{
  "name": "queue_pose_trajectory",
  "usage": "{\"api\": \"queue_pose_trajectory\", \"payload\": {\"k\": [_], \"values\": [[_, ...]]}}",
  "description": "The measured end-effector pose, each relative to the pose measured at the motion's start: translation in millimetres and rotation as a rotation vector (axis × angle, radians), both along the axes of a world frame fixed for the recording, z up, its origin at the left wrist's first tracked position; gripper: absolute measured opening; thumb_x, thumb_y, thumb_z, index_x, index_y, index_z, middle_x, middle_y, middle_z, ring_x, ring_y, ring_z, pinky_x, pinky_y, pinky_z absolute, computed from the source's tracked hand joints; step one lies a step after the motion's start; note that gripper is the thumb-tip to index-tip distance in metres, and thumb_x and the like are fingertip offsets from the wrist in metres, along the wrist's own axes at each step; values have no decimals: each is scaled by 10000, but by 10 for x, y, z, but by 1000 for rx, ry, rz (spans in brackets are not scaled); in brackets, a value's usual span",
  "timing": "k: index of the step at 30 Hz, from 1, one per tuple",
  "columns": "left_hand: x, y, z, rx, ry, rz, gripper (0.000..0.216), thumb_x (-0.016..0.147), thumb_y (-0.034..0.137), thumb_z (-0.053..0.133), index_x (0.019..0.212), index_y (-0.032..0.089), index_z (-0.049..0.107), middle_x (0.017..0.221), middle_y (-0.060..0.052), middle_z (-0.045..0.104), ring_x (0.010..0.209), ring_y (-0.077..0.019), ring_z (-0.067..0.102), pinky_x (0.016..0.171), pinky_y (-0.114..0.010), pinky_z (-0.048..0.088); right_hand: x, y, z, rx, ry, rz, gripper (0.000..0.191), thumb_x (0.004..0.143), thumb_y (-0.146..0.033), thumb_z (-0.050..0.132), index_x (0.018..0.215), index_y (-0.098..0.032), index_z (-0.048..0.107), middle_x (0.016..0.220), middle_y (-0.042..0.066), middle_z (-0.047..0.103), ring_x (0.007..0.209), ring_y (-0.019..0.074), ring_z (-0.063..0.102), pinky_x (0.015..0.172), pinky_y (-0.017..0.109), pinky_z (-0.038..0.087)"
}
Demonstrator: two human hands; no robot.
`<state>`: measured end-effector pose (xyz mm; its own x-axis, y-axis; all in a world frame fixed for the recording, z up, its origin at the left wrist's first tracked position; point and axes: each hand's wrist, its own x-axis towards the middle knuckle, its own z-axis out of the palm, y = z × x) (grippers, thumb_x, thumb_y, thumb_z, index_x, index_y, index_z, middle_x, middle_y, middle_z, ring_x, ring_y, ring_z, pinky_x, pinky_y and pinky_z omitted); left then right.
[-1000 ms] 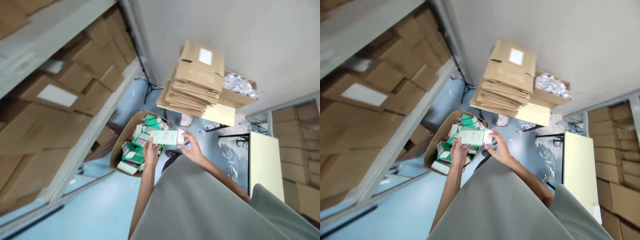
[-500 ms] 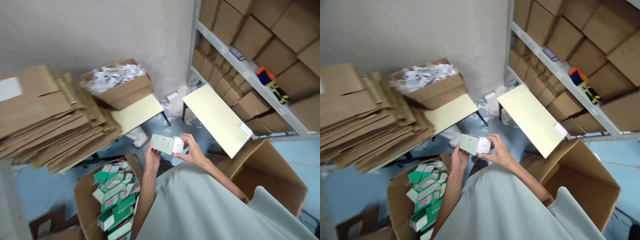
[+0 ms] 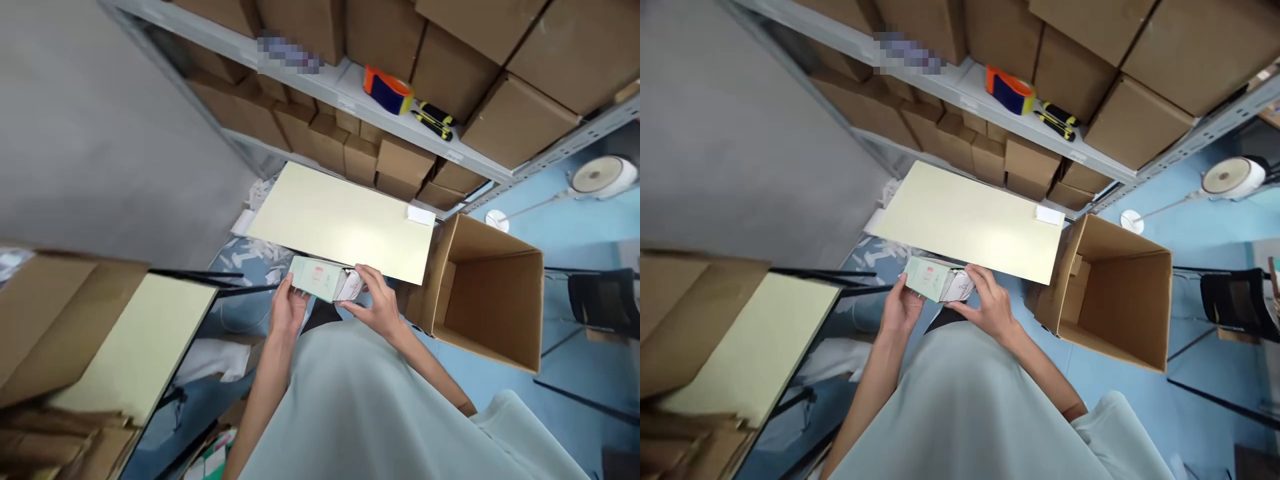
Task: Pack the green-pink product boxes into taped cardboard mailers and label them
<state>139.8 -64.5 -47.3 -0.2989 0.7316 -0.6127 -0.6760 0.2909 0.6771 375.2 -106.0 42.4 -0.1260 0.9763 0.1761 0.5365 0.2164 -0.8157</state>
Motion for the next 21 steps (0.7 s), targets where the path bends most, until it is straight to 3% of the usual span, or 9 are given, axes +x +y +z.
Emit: {"api": "queue_pose_trajectory", "payload": {"k": [4, 9, 12, 21], "values": [[16, 648, 16, 40, -73, -148, 267, 872, 387, 917, 1016, 192, 807, 1201, -95, 872, 1165, -252, 802, 949, -305, 647, -92, 282, 37, 43, -83, -101, 844, 997, -615, 871, 1707, -284, 556, 1618, 190, 665, 1475, 341, 691, 998, 420, 741], [-100, 1239, 60, 16, -152, -278, 243, 917, 351, 888, 1056, 161, 827, 1110, -87, 870, 1028, -208, 811, 914, -268, 641, -413, 585, 93, 172, -83, -262, 474, 1196, -357, 593, 1667, -309, 604, 1515, 143, 743, 1430, 267, 734, 1052, 396, 723], [-207, 1494, 63, -33, -164, -320, 228, 934, 352, 873, 1055, 164, 829, 1051, -74, 865, 951, -194, 809, 871, -259, 641, -630, 764, 97, 207, -88, -333, 403, 1206, -289, 543, 1570, -314, 714, 1420, 127, 790, 1320, 253, 795, 1056, 397, 722], [-393, 2012, -31, -75, -132, -444, 446, 828, 511, 975, 1056, 161, 816, 1051, -84, 859, 981, -233, 807, 869, -300, 648, -908, 1198, 135, 197, -53, -369, 296, 1172, -339, 637, 1359, -311, 864, 1297, 121, 831, 913, 198, 838, 769, 338, 727]]}}
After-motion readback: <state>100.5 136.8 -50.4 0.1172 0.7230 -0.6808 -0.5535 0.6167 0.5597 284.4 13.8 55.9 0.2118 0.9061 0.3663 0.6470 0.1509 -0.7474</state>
